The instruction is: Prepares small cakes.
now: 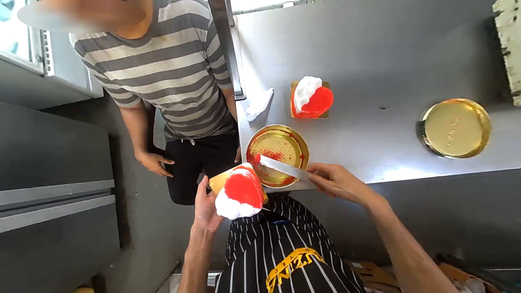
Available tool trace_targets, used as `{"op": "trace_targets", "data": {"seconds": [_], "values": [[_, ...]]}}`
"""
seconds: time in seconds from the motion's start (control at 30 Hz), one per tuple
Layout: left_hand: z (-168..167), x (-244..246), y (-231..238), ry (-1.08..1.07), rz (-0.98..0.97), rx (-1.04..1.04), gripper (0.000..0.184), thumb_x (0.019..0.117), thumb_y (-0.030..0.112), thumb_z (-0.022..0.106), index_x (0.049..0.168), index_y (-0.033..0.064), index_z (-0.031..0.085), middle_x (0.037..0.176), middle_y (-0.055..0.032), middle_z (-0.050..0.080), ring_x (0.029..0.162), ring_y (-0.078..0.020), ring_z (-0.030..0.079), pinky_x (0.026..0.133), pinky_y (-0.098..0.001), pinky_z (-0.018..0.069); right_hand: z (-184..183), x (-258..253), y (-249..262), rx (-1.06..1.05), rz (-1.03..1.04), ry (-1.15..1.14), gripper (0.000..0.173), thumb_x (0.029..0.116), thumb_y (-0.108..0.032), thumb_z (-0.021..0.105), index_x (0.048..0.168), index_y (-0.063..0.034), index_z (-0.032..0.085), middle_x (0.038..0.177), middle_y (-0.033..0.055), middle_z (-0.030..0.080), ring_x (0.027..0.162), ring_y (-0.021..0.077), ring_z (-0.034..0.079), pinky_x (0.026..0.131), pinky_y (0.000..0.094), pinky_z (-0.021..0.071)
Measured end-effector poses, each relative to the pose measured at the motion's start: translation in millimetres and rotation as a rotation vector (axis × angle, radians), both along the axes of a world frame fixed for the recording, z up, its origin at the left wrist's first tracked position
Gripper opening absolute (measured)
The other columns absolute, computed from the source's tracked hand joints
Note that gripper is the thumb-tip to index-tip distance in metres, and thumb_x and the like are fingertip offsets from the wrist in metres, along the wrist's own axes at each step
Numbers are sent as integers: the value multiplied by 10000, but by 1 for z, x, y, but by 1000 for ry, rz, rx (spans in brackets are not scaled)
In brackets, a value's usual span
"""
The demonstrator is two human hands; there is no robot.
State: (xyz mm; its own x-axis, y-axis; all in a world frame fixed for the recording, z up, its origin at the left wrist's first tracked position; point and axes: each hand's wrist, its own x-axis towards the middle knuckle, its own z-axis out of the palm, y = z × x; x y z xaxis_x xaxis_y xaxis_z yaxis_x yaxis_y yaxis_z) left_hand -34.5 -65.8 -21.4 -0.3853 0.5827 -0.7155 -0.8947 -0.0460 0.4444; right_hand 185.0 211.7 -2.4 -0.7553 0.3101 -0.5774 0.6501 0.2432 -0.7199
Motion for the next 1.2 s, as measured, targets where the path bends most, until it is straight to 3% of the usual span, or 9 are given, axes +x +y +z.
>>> {"op": "trace_targets", "data": {"seconds": [0.2,0.3,0.43,0.63,0.73,0.87,1.2], "values": [[11,-2,6,36,-28,-99,645,1067,551,154,1172,134,635,990,-74,748,862,-162,740,722,-356,633,1,43,-11,-140,-188,70,198,1049,-220,552,1157,-101,669,698,7,666,500,76,574,452,217,471],[9,-1,10,51,-90,-93,658,1069,551,142,1175,137,642,997,-67,747,868,-160,736,724,-353,629,2,59,-27,-101,-255,161,224,1047,-285,543,1156,-140,674,724,-27,682,505,54,574,442,192,462],[8,2,18,64,-147,-108,671,1077,543,128,1168,138,656,982,-59,752,862,-150,736,725,-343,628,3,66,-50,-71,-291,246,224,1048,-271,520,1158,-154,676,803,-52,705,548,43,590,482,190,488],[10,4,25,32,-195,-90,666,1073,543,140,1146,141,666,970,-61,751,854,-145,737,728,-340,628,-3,69,-72,207,-246,310,251,1047,-297,507,1147,-173,701,843,-90,702,626,-3,617,569,176,537],[11,5,28,47,-194,-112,649,1076,539,159,1156,141,666,977,-60,752,858,-148,736,737,-345,627,-5,72,-78,405,-197,360,287,1050,-284,487,1152,-147,718,891,-48,713,704,27,650,639,228,569],[11,6,28,47,-190,-102,634,1073,535,178,1143,147,675,973,-52,755,861,-139,737,742,-338,626,-2,72,-79,606,-158,400,297,1039,-245,483,1142,-134,740,904,5,704,743,99,662,642,289,560],[16,9,31,14,-165,-89,640,1067,549,180,1128,157,681,958,-53,756,842,-140,740,714,-334,630,-11,75,-90,720,-162,383,323,1041,-215,479,1206,-121,741,1040,80,728,895,201,705,741,354,583]]}}
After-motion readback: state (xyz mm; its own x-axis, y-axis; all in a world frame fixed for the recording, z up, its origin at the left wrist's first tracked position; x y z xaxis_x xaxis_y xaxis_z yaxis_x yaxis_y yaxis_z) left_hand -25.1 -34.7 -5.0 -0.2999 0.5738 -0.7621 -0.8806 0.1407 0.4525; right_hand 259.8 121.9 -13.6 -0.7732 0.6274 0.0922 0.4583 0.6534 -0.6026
